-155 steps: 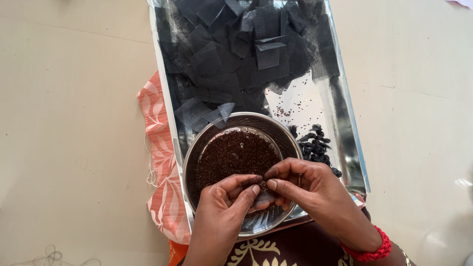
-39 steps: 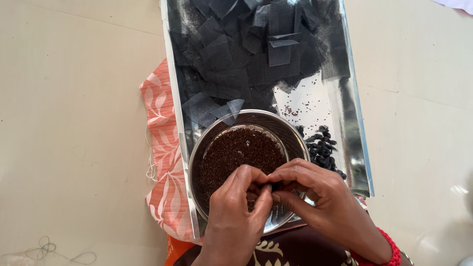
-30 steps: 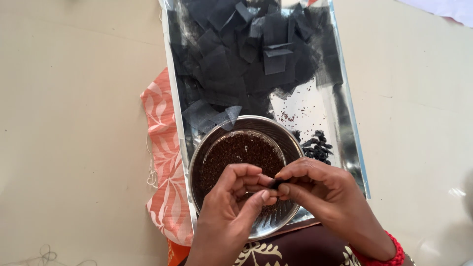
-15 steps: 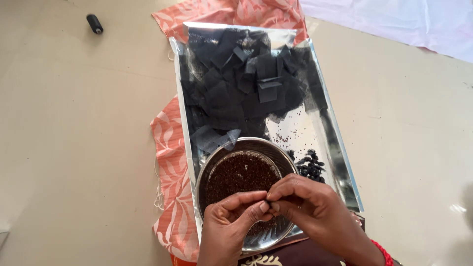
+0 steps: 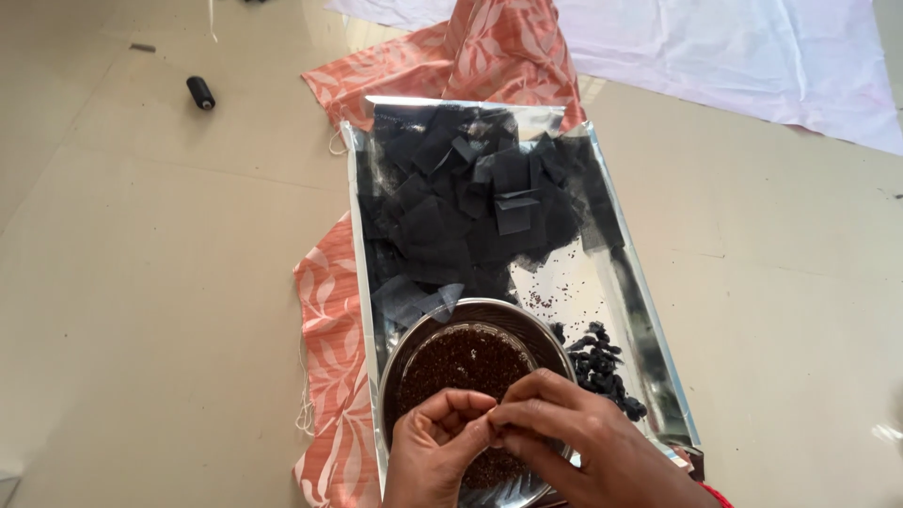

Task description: The person is manually stuffing small black cloth squares with a dark granular material and folding them into small pouches.

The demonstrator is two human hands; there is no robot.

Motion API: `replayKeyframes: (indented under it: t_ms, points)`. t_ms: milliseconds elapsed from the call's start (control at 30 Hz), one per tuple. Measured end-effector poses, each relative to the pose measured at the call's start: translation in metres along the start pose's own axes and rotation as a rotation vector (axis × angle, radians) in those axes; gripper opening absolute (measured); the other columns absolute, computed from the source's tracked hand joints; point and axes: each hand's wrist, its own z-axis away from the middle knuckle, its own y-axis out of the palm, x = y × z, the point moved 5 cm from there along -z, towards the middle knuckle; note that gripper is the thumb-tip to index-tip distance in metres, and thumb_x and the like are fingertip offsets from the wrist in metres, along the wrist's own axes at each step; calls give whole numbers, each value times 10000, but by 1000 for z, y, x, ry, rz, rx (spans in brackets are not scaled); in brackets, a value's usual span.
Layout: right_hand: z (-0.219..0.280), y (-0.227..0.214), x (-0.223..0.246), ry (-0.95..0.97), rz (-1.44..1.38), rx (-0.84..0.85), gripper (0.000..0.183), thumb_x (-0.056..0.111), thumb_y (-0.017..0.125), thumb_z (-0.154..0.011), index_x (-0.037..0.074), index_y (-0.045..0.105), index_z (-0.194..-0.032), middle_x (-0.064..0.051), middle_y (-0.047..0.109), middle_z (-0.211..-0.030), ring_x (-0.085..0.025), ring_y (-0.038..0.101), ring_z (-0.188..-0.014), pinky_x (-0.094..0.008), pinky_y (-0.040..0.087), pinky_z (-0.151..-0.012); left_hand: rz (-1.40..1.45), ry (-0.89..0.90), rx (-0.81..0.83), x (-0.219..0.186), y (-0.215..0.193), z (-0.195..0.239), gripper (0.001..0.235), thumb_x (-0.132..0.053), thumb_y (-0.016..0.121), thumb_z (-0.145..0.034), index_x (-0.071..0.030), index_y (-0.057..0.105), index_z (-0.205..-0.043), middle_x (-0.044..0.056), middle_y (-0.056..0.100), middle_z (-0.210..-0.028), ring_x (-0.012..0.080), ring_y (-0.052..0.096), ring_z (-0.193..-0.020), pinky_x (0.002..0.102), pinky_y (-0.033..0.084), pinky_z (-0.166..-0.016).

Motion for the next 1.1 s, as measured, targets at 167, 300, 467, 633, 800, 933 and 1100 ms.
replayKeyframes:
  t_ms: [167, 300, 467, 633, 800, 933, 1100]
  points:
    - [-4, -2, -3, 23, 17, -42, 150, 82, 785, -870, 54, 735, -1009, -62, 719, -1044, -180, 775, -895, -306, 636, -726, -114, 17, -24, -13, 8, 7, 191, -27, 772, -845, 36, 717, -1016, 106, 783, -910, 141, 747, -839, 272, 627, -814]
    - [-10, -10, -5, 83, 59, -156, 96, 74, 777, -834, 55, 743, -922, -41, 758, -903, -178, 767, -815, -305, 623, -670, -141, 39, -53, -18, 13, 9, 157, -18, 784, -863, 54, 735, -993, 115, 779, -878, 145, 736, -805, 265, 612, -779]
    - [-14, -15, -15, 92, 32, -163, 98, 73, 772, -833, 59, 766, -930, -36, 768, -857, -179, 751, -777, -296, 615, -637, -109, 14, -68, -18, 18, 6, 158, -3, 768, -856, 49, 729, -1000, 114, 781, -885, 142, 744, -818, 271, 624, -794]
    - [-11, -16, -18, 9, -30, -142, 126, 48, 760, -840, 52, 768, -966, -56, 761, -927, -187, 772, -820, -300, 626, -665, -85, -6, -64, -9, 10, -1, 175, -4, 752, -847, 44, 723, -1013, 118, 783, -902, 152, 748, -820, 278, 631, -803]
    - [15, -11, -40, -177, -11, -119, 261, 46, 735, -910, 30, 721, -1170, -107, 719, -1106, -254, 766, -953, -337, 629, -750, -171, 1, -92, 5, 3, -3, 203, 34, 768, -821, 66, 723, -1016, 150, 778, -891, 184, 742, -776, 319, 628, -746]
    - [23, -12, -52, -219, -19, -100, 266, 66, 729, -952, 30, 712, -1215, -100, 718, -1126, -242, 771, -956, -326, 636, -754, -227, -12, -78, 12, 0, -4, 215, 35, 760, -821, 65, 709, -1028, 139, 782, -923, 179, 747, -804, 318, 634, -773]
    - [21, -18, -56, -269, -53, -55, 462, 86, 739, -916, -58, 625, -1340, -154, 678, -1066, -285, 730, -893, -365, 595, -703, -310, -14, -85, 11, 1, -4, 214, 32, 739, -840, 59, 703, -1049, 141, 761, -909, 177, 744, -853, 318, 636, -790]
